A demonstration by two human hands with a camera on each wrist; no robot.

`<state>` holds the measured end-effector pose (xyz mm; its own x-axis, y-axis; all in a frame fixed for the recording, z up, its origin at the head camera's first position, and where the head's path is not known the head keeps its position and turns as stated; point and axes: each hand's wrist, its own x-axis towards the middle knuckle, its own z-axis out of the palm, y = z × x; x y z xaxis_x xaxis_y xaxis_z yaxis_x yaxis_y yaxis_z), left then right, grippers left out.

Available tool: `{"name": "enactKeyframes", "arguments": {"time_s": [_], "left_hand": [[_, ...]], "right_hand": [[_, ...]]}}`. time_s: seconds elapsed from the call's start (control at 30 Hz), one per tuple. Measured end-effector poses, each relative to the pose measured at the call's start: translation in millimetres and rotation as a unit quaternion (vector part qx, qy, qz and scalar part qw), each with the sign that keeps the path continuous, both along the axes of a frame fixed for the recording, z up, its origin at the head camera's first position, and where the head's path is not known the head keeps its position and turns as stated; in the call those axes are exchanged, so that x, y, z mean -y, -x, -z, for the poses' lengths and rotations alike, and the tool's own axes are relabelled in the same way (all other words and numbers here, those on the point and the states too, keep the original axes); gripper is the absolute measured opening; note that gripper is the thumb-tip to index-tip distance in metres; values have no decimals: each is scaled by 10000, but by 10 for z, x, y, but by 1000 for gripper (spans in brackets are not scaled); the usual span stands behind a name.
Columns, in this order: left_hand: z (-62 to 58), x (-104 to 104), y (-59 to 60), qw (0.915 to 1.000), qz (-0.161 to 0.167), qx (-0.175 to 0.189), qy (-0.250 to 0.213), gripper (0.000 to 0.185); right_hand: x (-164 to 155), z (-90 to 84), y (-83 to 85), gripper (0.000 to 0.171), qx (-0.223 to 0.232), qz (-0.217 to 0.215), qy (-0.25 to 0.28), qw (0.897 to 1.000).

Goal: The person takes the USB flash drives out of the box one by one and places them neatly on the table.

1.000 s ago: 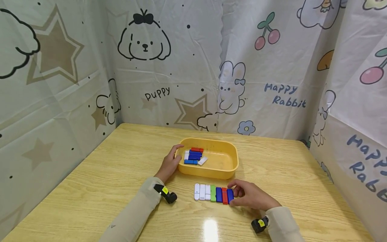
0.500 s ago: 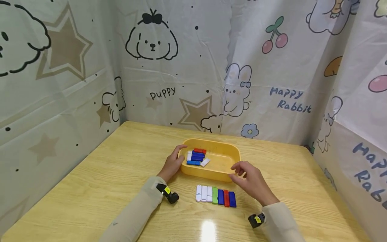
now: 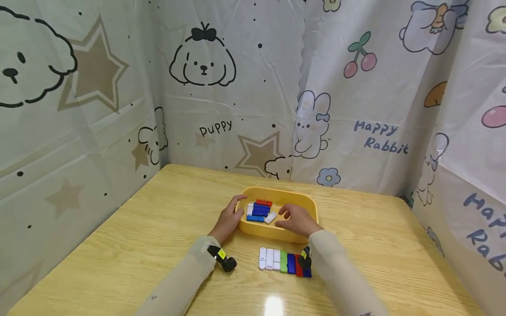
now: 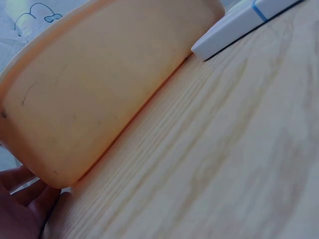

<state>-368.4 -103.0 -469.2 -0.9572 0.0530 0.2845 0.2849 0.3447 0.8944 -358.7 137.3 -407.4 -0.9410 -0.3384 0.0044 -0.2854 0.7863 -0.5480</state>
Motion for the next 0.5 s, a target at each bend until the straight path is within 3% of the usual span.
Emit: {"name": "enactKeyframes", "arguments": {"time_s": [0.3, 0.5], "left_hand": [[20, 8, 7, 10000, -32, -53, 11, 43], [34, -2, 27, 9999, -21, -81, 81, 44]], "right_hand": [[201, 102, 211, 52, 560, 117, -32, 9984], [275, 172, 313, 50, 425, 1, -184, 9989]]}}
